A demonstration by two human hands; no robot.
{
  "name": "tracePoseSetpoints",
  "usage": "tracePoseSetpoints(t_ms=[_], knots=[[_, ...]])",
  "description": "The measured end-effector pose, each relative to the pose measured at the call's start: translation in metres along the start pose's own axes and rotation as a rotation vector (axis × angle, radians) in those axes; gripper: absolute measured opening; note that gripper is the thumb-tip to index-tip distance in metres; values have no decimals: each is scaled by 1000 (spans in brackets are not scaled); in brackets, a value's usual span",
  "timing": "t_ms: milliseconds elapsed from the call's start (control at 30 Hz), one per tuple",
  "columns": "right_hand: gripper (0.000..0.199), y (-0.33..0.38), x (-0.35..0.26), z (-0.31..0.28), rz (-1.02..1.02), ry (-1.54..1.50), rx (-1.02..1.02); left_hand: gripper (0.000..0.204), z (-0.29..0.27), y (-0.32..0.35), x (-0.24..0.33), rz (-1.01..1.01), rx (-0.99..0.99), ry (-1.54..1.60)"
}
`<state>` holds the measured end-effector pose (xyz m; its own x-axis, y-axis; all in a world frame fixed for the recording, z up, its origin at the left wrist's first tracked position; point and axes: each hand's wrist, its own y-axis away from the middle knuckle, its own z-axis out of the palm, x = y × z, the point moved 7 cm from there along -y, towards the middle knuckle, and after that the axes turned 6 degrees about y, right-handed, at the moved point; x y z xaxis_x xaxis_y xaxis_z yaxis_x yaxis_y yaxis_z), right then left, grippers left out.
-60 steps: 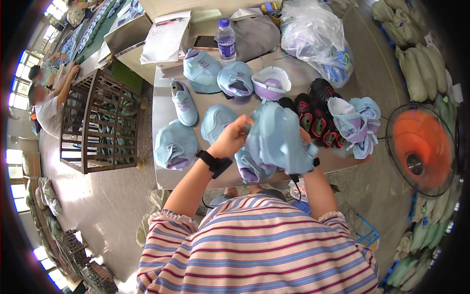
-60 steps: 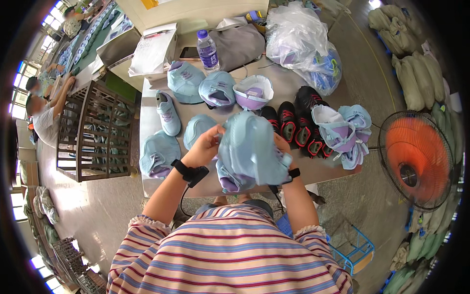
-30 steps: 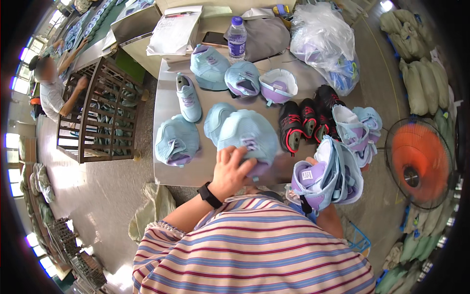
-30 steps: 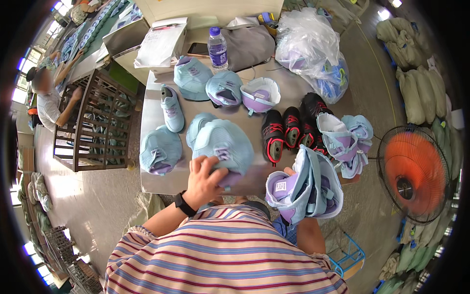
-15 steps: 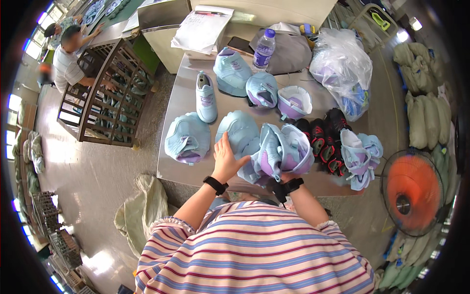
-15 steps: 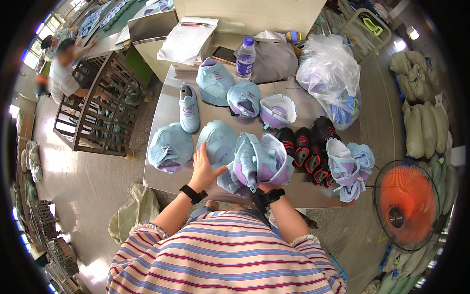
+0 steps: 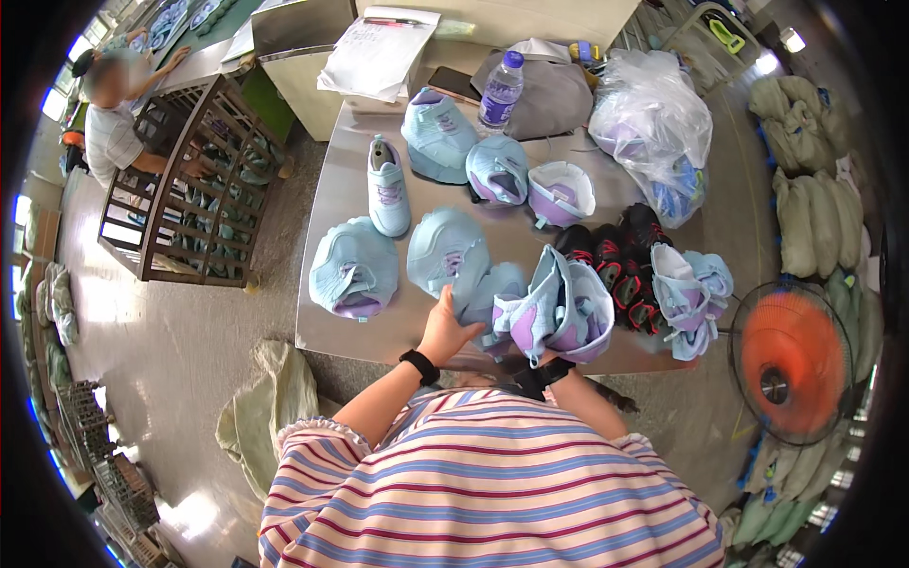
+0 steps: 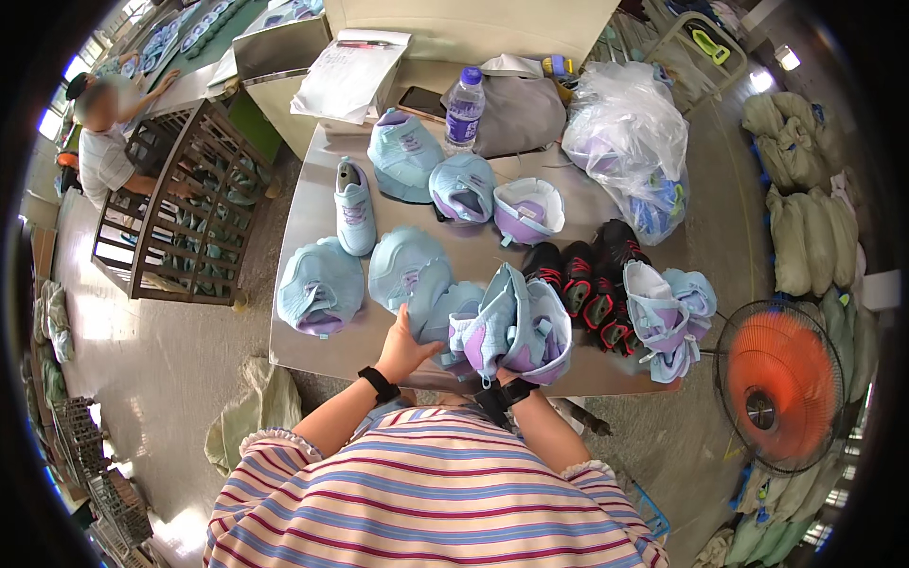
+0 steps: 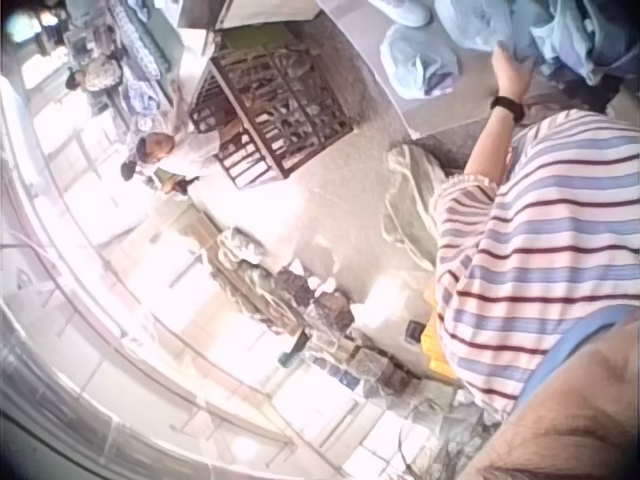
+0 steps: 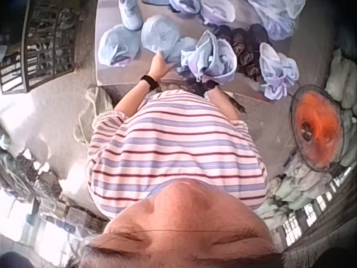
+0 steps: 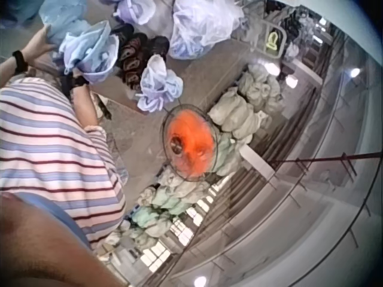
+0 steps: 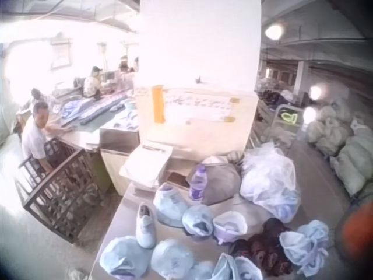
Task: The person moves a sack, writes on a paper, and then packs light blue shoes into a plastic bag. They handle the shoes one at a time, placing them into the bag and arranging them on the table.
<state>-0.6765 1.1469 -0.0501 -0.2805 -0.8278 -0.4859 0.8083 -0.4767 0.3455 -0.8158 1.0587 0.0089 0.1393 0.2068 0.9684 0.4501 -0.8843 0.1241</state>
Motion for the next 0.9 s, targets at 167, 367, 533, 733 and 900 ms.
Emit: tracePoseSetpoints(t_ms=[167, 367, 533, 733, 900], knots=[[31, 26, -20, 1, -49, 11, -20, 39, 18, -11, -12, -143, -209, 481], [30, 108, -76, 29, -237, 181, -34, 19, 1, -16, 38, -147, -137, 586], [31, 132, -81, 14, -331, 495, 427, 22, 46, 2, 62, 13, -512, 748], [30, 127, -59, 19, -133, 473, 304, 52, 37, 9, 63, 42, -509, 619], [29, 129, -62, 22, -60, 484, 273, 56, 39, 26, 44, 107, -517, 491]])
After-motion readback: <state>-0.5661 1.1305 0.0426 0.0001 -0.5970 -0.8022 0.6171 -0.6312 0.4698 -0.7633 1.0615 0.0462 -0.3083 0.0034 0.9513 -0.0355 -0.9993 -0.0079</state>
